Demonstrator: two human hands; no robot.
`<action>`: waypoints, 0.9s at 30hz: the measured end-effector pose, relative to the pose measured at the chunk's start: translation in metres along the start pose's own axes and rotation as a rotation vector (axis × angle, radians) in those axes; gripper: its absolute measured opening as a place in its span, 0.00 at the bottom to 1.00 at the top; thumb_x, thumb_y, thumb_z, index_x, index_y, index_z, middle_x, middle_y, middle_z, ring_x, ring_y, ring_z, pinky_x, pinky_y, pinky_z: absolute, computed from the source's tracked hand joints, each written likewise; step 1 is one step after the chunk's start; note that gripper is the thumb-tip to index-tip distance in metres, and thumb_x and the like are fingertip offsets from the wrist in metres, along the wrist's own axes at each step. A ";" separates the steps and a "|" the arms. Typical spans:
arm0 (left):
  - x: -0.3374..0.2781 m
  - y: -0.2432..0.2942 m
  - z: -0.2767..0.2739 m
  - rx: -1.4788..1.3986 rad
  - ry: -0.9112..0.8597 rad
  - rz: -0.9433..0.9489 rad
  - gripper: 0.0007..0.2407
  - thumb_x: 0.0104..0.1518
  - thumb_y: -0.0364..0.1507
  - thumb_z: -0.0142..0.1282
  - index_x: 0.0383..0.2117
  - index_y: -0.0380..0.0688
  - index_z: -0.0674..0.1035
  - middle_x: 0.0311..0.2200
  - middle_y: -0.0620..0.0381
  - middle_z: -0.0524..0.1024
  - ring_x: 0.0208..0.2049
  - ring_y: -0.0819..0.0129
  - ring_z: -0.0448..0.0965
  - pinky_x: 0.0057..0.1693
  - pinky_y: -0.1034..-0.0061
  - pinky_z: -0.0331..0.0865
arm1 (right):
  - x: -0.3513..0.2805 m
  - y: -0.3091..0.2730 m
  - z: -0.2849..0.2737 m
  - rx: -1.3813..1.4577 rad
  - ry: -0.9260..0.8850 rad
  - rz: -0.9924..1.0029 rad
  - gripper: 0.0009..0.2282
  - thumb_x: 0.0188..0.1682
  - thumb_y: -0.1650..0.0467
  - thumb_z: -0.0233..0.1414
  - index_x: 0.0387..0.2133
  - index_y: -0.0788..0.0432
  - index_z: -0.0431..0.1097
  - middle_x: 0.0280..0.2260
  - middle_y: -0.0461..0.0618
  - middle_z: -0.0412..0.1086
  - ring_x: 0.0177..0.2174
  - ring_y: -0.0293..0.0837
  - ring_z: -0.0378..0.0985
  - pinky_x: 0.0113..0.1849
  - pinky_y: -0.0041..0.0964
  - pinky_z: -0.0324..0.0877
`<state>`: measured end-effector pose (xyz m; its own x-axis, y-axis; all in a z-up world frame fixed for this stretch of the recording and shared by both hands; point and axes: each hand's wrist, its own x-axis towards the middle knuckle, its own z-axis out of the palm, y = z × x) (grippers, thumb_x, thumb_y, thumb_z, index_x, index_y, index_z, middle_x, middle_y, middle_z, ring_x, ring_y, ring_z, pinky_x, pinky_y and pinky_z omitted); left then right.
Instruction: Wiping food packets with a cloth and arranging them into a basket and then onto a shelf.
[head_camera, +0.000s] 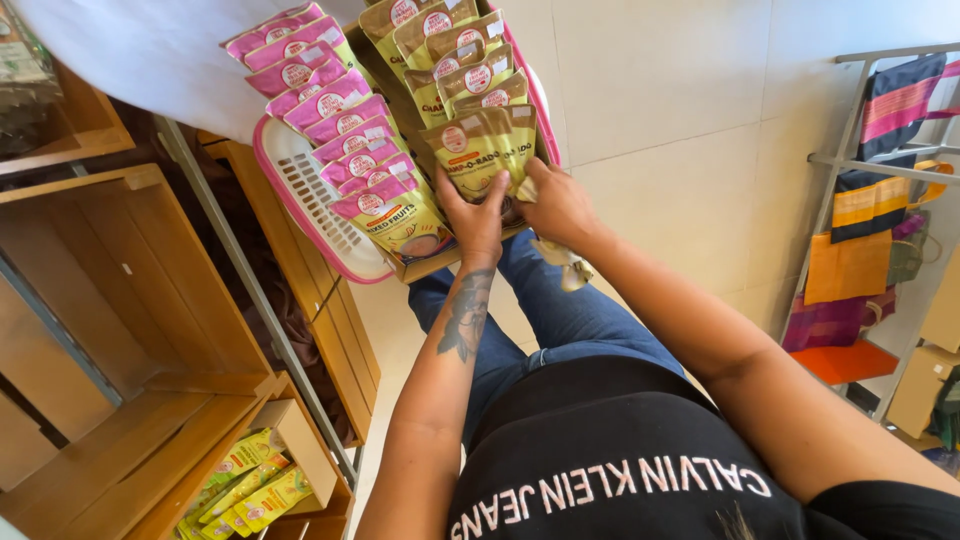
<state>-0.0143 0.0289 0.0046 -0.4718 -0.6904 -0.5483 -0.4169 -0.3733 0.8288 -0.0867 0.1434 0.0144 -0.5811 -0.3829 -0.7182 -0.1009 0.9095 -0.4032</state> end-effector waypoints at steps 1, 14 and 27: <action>0.002 0.000 -0.002 0.055 -0.055 0.043 0.46 0.47 0.39 0.75 0.71 0.48 0.53 0.66 0.35 0.51 0.70 0.40 0.50 0.73 0.49 0.45 | -0.002 0.003 -0.002 0.034 0.038 0.032 0.21 0.47 0.59 0.58 0.51 0.50 0.63 0.44 0.64 0.69 0.48 0.69 0.74 0.50 0.62 0.70; 0.009 -0.024 -0.007 0.149 -0.092 0.116 0.44 0.31 0.19 0.70 0.64 0.52 0.63 0.57 0.41 0.63 0.64 0.43 0.63 0.71 0.58 0.52 | 0.010 -0.024 -0.003 0.110 -0.049 0.235 0.26 0.47 0.64 0.60 0.50 0.52 0.48 0.43 0.71 0.71 0.50 0.74 0.72 0.53 0.65 0.67; 0.029 -0.038 -0.011 0.295 -0.136 0.322 0.43 0.32 0.18 0.69 0.63 0.51 0.63 0.71 0.44 0.38 0.72 0.39 0.45 0.74 0.51 0.47 | 0.005 -0.035 -0.015 0.045 -0.018 0.234 0.28 0.48 0.61 0.60 0.56 0.47 0.49 0.44 0.71 0.72 0.50 0.72 0.73 0.52 0.62 0.68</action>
<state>-0.0041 0.0163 -0.0418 -0.7033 -0.6473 -0.2939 -0.4262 0.0531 0.9031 -0.0981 0.1125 0.0337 -0.5702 -0.1660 -0.8046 0.0712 0.9657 -0.2497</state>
